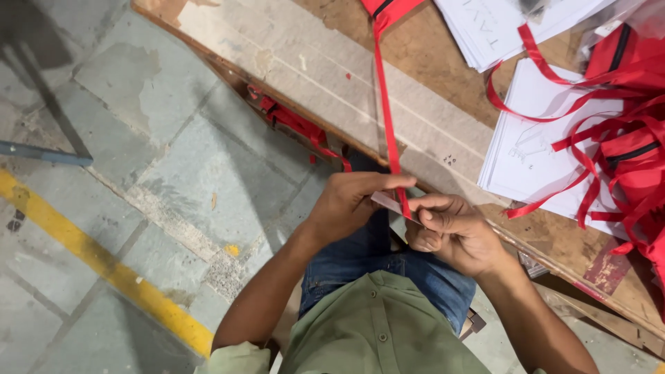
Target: The recorder is sorting and preparing small red bags labeled 'HARDWARE', likely for a kit or shipping.
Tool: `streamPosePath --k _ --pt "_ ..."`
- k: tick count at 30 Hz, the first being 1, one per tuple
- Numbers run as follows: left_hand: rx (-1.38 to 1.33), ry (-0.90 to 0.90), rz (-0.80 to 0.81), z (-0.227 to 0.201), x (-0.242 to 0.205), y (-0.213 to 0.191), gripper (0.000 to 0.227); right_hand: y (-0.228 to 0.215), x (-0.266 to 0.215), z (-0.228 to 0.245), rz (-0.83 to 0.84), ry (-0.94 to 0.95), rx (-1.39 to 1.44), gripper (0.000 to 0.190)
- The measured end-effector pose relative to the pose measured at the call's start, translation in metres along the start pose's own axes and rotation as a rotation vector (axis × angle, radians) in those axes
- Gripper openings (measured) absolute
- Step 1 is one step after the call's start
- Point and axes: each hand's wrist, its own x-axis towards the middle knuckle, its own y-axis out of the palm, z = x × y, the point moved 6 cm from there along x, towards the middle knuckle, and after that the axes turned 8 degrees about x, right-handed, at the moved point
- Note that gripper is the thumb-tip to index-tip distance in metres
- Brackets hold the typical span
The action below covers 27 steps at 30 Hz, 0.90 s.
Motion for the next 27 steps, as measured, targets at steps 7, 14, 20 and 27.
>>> streamPosePath --k 7,14,20,27 --pt "0.172 0.024 -0.055 0.016 0.009 0.003 0.021 0.001 0.004 0.007 0.037 -0.07 0.063 0.028" --pt "0.184 0.028 -0.151 0.016 0.009 0.005 0.01 -0.003 0.012 -0.001 0.136 -0.057 0.151 0.022" --pt "0.214 0.044 -0.211 0.011 0.014 0.003 0.011 0.003 0.011 -0.005 0.188 -0.031 0.239 0.02" --pt "0.255 0.137 -0.158 0.007 0.014 0.01 0.023 -0.002 0.009 -0.009 0.19 -0.058 0.332 0.02"
